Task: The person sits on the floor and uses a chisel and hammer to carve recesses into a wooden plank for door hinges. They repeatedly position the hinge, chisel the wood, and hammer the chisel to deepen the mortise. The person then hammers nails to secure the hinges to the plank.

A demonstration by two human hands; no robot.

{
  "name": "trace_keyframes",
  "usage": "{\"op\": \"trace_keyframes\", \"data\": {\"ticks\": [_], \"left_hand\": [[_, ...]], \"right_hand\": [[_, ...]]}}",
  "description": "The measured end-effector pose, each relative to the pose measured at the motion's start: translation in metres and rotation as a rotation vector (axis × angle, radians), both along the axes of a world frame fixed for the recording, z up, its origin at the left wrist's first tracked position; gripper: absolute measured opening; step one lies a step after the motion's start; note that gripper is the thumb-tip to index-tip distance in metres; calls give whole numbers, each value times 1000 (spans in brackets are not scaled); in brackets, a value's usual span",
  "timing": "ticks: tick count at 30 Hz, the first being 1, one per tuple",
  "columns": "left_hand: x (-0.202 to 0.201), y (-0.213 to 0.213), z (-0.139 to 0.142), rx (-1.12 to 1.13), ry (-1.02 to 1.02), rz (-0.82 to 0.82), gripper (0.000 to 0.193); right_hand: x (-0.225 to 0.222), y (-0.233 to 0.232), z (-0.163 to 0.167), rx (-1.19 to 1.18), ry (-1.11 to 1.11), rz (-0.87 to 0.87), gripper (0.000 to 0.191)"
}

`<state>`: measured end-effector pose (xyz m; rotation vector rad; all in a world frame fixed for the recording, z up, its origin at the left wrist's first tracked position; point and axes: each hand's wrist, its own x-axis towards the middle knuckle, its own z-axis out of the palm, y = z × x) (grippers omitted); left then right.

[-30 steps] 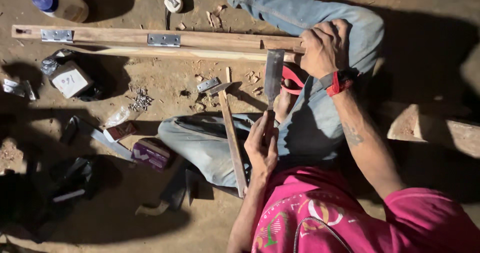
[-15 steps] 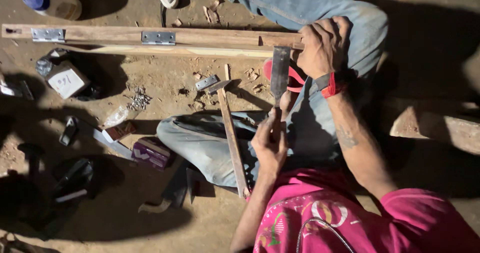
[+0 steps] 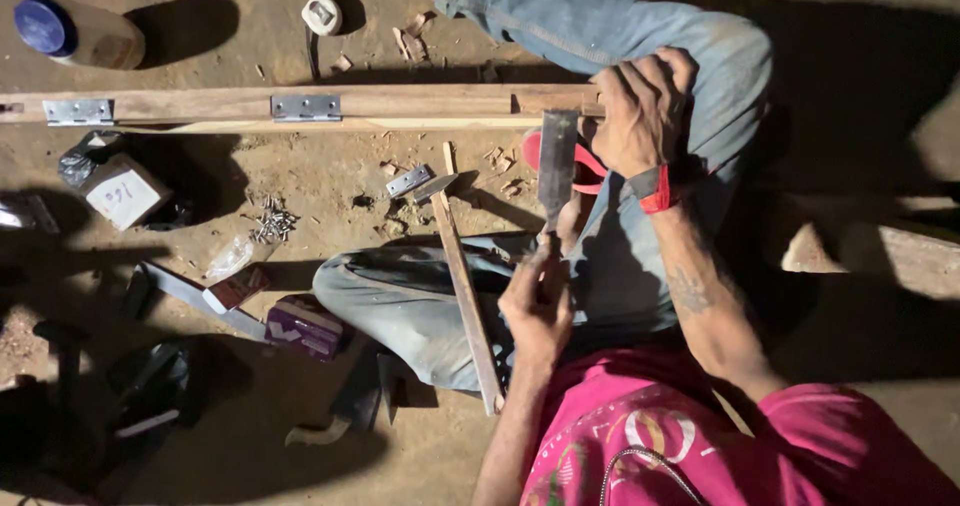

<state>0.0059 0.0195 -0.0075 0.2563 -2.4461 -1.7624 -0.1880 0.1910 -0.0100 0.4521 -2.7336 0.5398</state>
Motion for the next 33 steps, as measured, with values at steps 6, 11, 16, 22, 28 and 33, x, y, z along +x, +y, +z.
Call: {"op": "trace_keyframes", "data": {"ticks": [6, 11, 16, 22, 28, 33], "left_hand": [[4, 30, -4, 128, -96, 109, 38], [4, 13, -1, 96, 30, 27, 36], [4, 15, -7, 194, -61, 66, 36], [-1, 31, -8, 356, -93, 104, 42], [-5, -8, 5, -24, 40, -6, 30], [-6, 16, 2, 18, -139, 85, 29]], "right_hand": [[3, -2, 2, 22, 26, -20, 26], [4, -1, 2, -6, 4, -9, 29], [7, -1, 0, 18, 21, -9, 28], [1, 0, 3, 7, 48, 5, 27], [-1, 0, 3, -13, 61, 14, 30], [2, -2, -1, -19, -12, -7, 28]]}}
